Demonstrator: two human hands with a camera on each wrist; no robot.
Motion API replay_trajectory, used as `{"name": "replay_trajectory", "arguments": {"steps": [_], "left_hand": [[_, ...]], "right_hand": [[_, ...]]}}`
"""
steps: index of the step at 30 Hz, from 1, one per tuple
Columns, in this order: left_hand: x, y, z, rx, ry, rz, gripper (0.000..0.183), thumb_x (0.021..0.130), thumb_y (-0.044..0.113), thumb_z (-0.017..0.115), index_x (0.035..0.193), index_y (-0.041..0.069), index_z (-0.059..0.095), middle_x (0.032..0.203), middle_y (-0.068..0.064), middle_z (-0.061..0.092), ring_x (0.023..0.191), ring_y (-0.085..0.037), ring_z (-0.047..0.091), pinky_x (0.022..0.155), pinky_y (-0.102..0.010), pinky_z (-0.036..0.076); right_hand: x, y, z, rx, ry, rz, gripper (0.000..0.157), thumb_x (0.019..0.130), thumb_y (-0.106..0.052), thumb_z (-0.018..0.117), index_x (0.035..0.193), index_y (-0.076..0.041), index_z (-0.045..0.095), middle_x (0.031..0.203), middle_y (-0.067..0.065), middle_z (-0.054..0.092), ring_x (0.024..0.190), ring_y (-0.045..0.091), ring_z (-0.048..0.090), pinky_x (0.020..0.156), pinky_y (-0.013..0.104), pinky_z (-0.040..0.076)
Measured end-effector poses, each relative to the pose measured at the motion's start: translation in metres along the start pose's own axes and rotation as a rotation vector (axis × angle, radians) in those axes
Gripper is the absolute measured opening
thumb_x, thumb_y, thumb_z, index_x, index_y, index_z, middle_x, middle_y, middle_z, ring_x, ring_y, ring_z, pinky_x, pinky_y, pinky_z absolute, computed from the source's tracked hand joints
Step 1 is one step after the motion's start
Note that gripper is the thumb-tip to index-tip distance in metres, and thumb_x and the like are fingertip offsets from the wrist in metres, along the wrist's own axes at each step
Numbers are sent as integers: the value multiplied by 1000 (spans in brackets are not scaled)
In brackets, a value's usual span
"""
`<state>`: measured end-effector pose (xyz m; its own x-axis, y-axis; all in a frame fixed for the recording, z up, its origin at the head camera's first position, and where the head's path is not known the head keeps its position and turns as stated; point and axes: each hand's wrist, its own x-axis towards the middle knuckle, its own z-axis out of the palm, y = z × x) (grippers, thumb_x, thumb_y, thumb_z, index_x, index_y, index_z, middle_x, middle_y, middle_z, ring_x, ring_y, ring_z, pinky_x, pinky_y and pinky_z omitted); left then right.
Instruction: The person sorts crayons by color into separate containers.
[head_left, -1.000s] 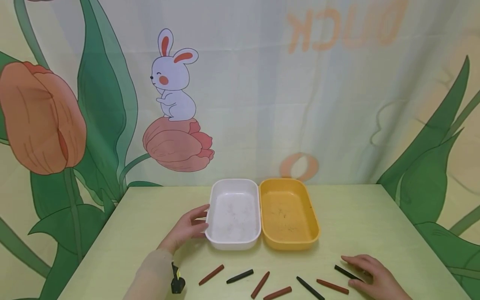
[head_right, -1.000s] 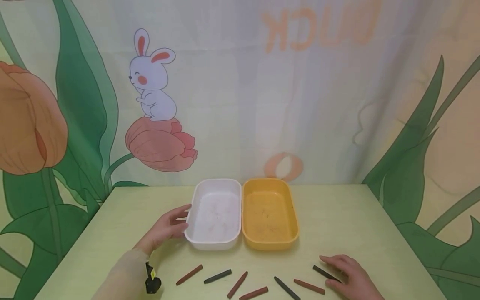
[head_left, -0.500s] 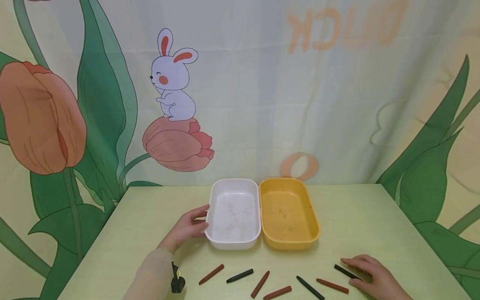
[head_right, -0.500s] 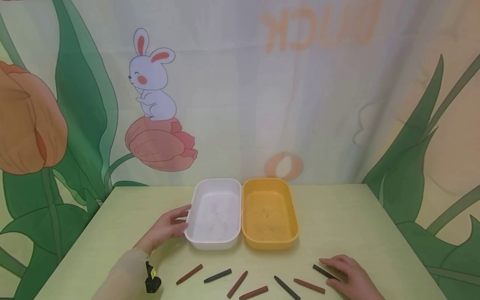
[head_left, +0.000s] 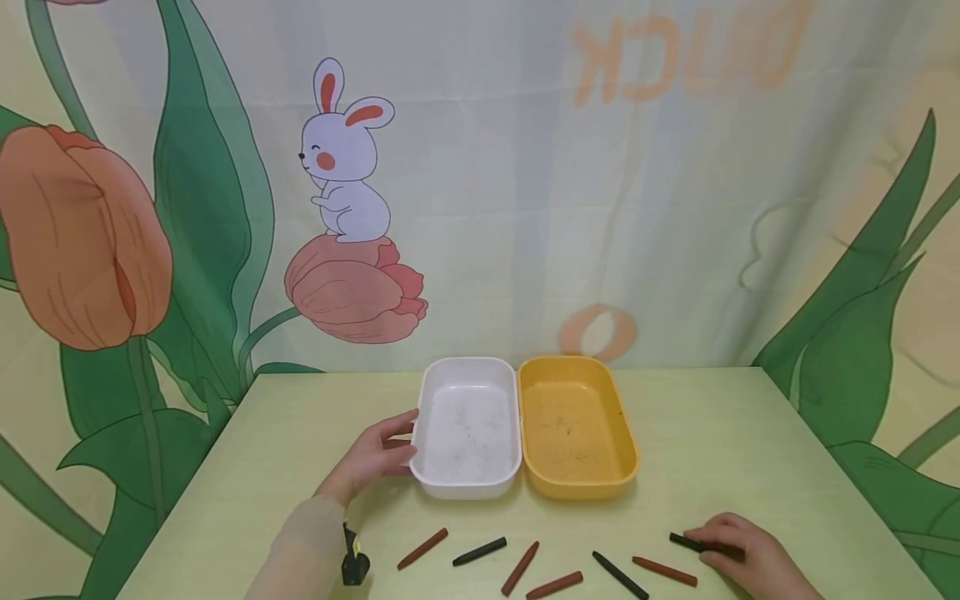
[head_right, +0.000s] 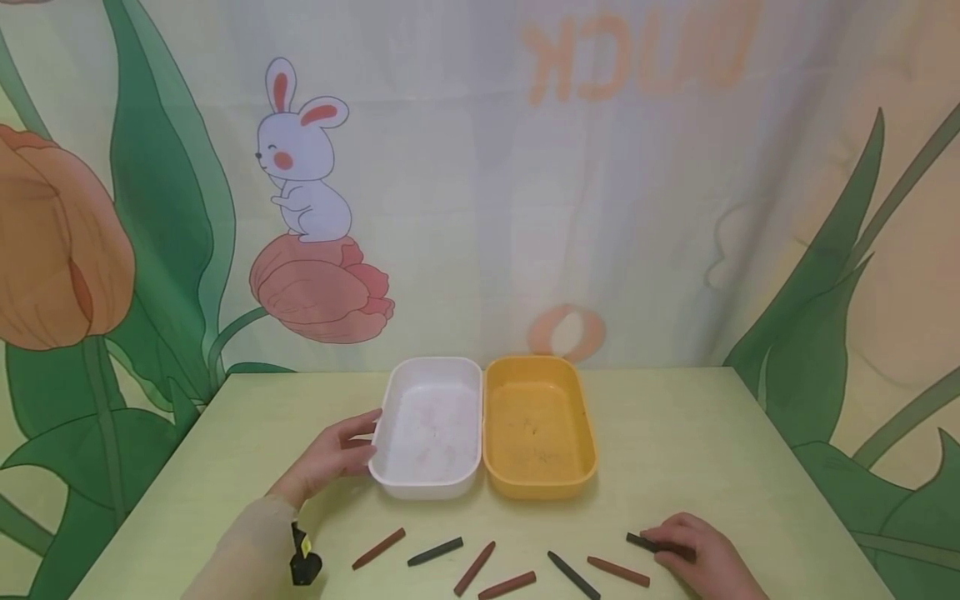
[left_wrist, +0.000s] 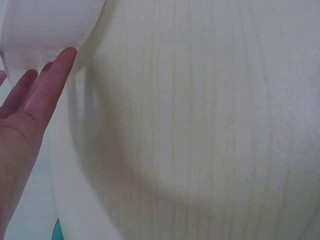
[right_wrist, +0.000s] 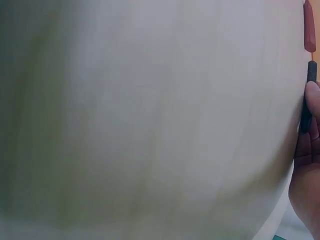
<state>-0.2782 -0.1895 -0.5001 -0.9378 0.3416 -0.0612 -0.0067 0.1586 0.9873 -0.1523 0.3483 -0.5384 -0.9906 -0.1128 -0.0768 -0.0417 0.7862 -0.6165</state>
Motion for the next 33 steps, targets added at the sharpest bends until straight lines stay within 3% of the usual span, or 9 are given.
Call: {"name": "replay_trajectory", "arguments": {"steps": [8,16,19,24,30,33], "left_hand": [[1,0,0,15,9,-15,64,94,2,61,152,1,35,145,-31,41,125,-47,51,81,-47,57],[3,-1,0,24,17,-35,64,94,3,62,152,5,37,146,-28,43,125,-45,51,82,-48,57],[3,1,1,33,20,-34,64,94,4,63,152,5,37,146,-27,43,125,-45,51,82,-49,57],[3,3,2,40,23,-37,64,94,4,63,152,5,38,145,-27,44,124,-45,52,81,-49,57],[2,4,2,39,27,-39,64,94,3,62,152,5,37,145,-27,44,124,-45,52,81,-49,57],[3,3,2,39,26,-42,64,94,3,62,152,5,37,145,-27,44,124,-46,52,81,-48,57]], "right_hand": [[0,-2,-3,37,21,25,24,85,-8,76,105,-20,78,96,-6,62,83,9,56,72,24,51],[6,-24,-11,97,99,-19,25,85,-4,75,103,-21,78,99,-3,63,87,12,57,76,23,52],[9,-29,-12,110,163,-118,27,84,-2,75,103,-20,78,97,-5,64,85,9,57,73,22,52],[16,-33,-13,103,275,-353,28,79,1,78,100,-17,79,92,-8,64,79,5,58,67,19,51],[30,-47,-14,150,287,-503,28,79,5,76,102,-12,78,92,-4,64,78,7,59,66,19,51],[37,-57,-12,175,290,-540,27,80,5,76,102,-11,77,93,-1,65,78,9,59,65,19,51]]}}
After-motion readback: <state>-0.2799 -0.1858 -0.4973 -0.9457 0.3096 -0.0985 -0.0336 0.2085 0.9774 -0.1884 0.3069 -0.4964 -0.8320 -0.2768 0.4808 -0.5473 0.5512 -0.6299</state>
